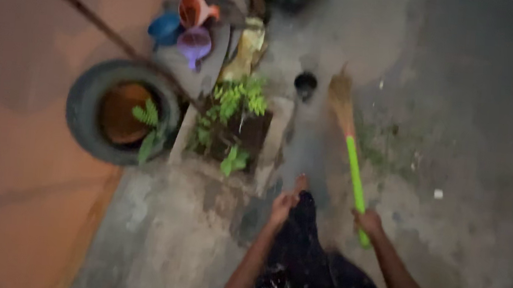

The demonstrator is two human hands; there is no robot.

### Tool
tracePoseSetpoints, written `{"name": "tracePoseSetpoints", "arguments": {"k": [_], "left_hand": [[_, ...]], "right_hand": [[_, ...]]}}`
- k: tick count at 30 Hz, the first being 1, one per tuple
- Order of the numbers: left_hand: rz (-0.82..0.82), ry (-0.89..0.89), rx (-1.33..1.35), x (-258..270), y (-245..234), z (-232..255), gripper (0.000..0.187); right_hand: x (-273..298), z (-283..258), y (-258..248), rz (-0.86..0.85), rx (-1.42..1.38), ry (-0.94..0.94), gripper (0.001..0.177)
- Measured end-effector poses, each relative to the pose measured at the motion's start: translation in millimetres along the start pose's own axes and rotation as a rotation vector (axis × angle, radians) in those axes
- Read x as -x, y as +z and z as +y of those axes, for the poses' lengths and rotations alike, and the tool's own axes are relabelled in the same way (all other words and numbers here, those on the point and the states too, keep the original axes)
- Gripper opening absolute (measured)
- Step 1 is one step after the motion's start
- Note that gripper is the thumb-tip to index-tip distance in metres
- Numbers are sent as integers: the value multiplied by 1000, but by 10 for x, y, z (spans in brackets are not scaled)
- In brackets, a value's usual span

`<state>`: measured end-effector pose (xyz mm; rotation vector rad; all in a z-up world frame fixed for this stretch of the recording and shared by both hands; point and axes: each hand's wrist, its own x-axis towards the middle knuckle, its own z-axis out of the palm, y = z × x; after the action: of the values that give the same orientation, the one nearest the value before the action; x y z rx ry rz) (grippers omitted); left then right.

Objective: The person sweeps debris and green waste from an outdoor concrete floor into a pile using a broom.

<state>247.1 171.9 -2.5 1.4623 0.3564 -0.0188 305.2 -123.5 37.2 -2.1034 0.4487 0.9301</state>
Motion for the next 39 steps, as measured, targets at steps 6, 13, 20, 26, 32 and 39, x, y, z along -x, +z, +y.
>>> {"name": "tracePoseSetpoints", "arguments": {"k": [6,13,20,26,32,39], "left_hand": [[-4,40,-188,-1216,-76,-64,39],[14,-109,-620,-2782,-15,552,33],[-211,-73,-947,-4309,15,215,26],[-280,-341,-925,-5039,378,-248,32],[-358,-494,-1022,-5659,683,-1007,39],[-388,-387,-1535,-6901,728,-2181,41]], "right_hand": [[-708,-864,-269,95,-179,99,49],[-1804,-1800,-352,157,-155,181,47],[-2882,-2331,-18,282,-383,189,41],[-3722,-2301,116,236,-202,309,42],[-4216,-1615,665,-137,-265,510,46],[-4417,-1280,997,-153,-653,559,34]]}}
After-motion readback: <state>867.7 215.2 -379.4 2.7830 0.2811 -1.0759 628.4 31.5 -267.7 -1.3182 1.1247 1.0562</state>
